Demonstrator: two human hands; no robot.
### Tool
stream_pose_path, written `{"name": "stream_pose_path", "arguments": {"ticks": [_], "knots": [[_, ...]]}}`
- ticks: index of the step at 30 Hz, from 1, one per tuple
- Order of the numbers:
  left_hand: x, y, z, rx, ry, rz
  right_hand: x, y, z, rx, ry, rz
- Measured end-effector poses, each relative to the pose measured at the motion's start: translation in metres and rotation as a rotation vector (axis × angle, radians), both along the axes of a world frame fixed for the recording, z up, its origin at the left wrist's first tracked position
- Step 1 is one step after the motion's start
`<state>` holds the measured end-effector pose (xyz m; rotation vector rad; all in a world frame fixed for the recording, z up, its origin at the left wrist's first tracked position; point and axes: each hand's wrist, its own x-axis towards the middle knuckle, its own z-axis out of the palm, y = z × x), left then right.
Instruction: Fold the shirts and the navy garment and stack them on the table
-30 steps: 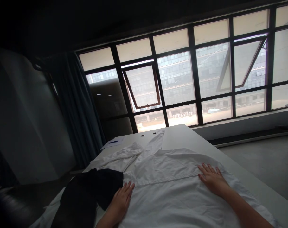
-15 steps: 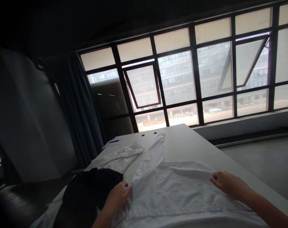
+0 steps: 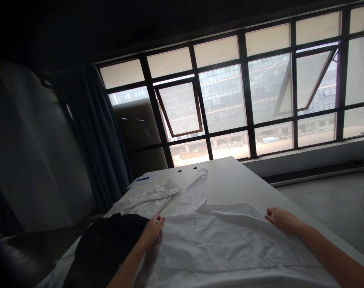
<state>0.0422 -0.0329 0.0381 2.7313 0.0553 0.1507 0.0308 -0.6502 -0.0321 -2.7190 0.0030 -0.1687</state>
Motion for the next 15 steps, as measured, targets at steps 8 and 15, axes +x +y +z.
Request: {"name": "stream_pose_path", "arguments": {"ticks": [8, 15], "knots": [[-0.004, 0.004, 0.008, 0.26, 0.119, -0.021, -0.001, 0.013, 0.003, 0.101, -0.008, -0.005], [-0.023, -0.01, -0.001, 0.399, 0.158, 0.047, 0.008, 0.014, 0.023, 0.25, -0.094, -0.107]]}}
